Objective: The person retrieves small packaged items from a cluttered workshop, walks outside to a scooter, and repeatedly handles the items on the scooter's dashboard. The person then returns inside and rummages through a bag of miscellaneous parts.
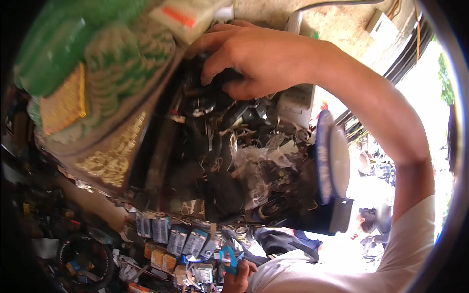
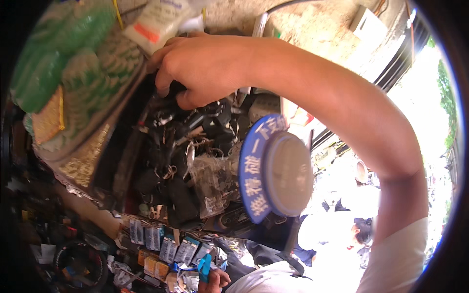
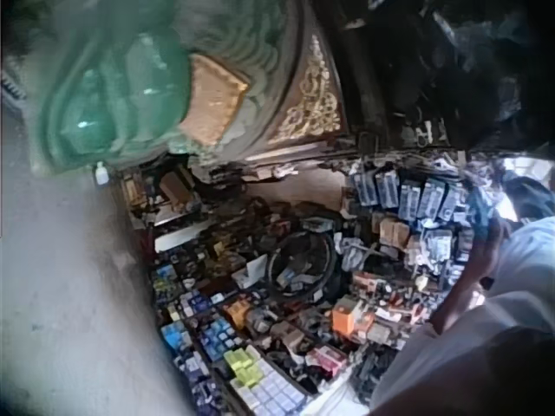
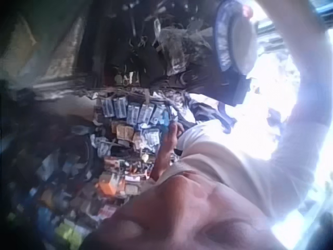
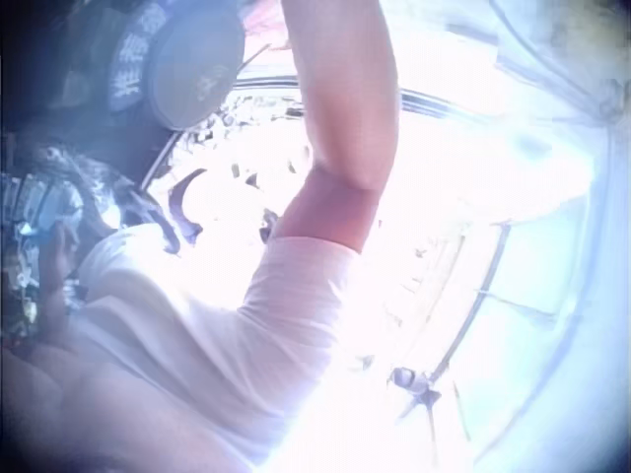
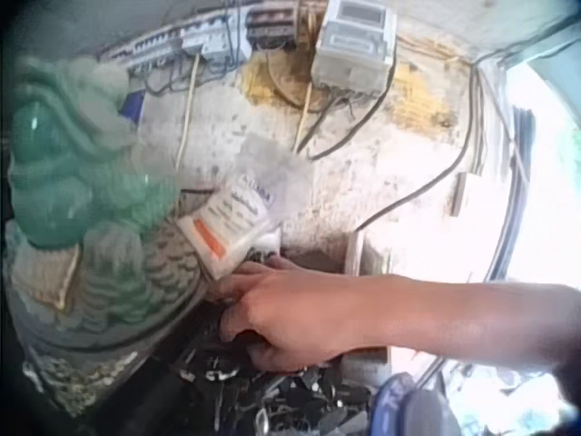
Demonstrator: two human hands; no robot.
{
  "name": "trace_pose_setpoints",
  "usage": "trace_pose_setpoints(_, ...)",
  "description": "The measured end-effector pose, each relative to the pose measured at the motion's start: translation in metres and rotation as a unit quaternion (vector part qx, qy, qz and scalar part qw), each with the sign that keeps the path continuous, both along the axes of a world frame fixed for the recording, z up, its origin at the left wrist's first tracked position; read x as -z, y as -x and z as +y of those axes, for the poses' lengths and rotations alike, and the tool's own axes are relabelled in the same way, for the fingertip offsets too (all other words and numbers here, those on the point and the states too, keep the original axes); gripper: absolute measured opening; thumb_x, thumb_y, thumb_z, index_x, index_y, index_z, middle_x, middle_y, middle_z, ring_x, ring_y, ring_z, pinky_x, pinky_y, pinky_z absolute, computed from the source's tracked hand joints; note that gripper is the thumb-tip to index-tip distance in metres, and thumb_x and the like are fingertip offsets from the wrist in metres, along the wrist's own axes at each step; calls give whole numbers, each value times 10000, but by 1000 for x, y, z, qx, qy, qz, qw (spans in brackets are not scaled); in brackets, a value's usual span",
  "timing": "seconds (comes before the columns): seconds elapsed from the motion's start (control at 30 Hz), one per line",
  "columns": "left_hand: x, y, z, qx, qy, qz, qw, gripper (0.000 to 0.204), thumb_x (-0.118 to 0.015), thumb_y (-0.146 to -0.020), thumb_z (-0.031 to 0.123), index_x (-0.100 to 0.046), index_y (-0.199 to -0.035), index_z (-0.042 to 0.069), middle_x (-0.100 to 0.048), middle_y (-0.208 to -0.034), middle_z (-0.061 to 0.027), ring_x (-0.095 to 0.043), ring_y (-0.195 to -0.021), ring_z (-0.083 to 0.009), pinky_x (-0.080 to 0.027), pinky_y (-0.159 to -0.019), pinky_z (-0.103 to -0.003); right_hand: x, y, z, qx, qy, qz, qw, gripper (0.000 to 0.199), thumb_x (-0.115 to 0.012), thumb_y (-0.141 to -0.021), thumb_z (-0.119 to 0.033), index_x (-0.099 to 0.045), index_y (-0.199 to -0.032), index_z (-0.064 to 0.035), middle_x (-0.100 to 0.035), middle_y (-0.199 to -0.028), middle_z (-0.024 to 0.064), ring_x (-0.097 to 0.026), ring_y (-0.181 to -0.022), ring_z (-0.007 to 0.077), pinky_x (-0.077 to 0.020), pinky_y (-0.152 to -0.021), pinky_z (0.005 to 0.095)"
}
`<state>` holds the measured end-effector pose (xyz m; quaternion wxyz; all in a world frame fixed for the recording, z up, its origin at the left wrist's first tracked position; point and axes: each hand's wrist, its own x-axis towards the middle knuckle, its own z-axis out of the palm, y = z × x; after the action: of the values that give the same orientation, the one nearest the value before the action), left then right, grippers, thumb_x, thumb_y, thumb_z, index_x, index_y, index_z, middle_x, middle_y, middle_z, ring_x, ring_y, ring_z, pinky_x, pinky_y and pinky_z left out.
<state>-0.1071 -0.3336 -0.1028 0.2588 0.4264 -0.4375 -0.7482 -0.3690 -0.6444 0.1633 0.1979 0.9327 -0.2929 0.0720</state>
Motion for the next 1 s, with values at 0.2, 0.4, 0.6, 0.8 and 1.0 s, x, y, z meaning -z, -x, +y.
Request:
trace_pose_setpoints(0.2,-72,-5,-15,117,111,35,986,366,-442,-961,338,-576,-764,59,-440,-609,21,-409,-560,-93,-323,-527,-256,-98,29,120,61,-146,-266,951,266,-640,-742,-104,-653,-987,-2,-640,-1029,168,-623,-974,295,-501,-834,353)
trace_pose_setpoints(0.4,-172,54,-47,173,473,161,849,301,-494,-935,307,-552,-769,62,-498,-663,-4,-501,-626,-132,-411,-605,-283,-1,30,279,-87,-567,-297,763,594,-676,-838,-225,-441,-1276,99,-464,-1280,268,-500,-1150,365,-425,-953,413)
trace_pose_setpoints(0.6,-245,119,-69,253,594,239,725,300,-504,-933,303,-554,-767,57,-499,-665,-6,-502,-621,-140,-425,-603,-289,95,-11,328,-203,-323,-570,728,308,-632,-847,-194,-584,-1097,-21,-490,-1245,205,-442,-1175,398,-332,-982,516)
trace_pose_setpoints(0.8,-282,114,-98,461,585,217,631,358,-473,-952,326,-581,-759,44,-443,-616,14,-413,-543,-117,-366,-521,-273,107,48,384,15,-358,-809,466,169,-611,-835,-97,-602,-983,-15,-579,-828,161,-564,-734,334,-466,-694,392)
trace_pose_setpoints(1.0,-349,122,-210,306,450,-80,835,290,-558,-875,262,-547,-1018,10,-544,-932,-116,-505,-848,-238,-410,-765,-366,85,131,361,32,-157,-952,262,316,-552,-879,-388,-490,-759,-103,-269,-458,-67,-279,-364,76,-260,-336,247)
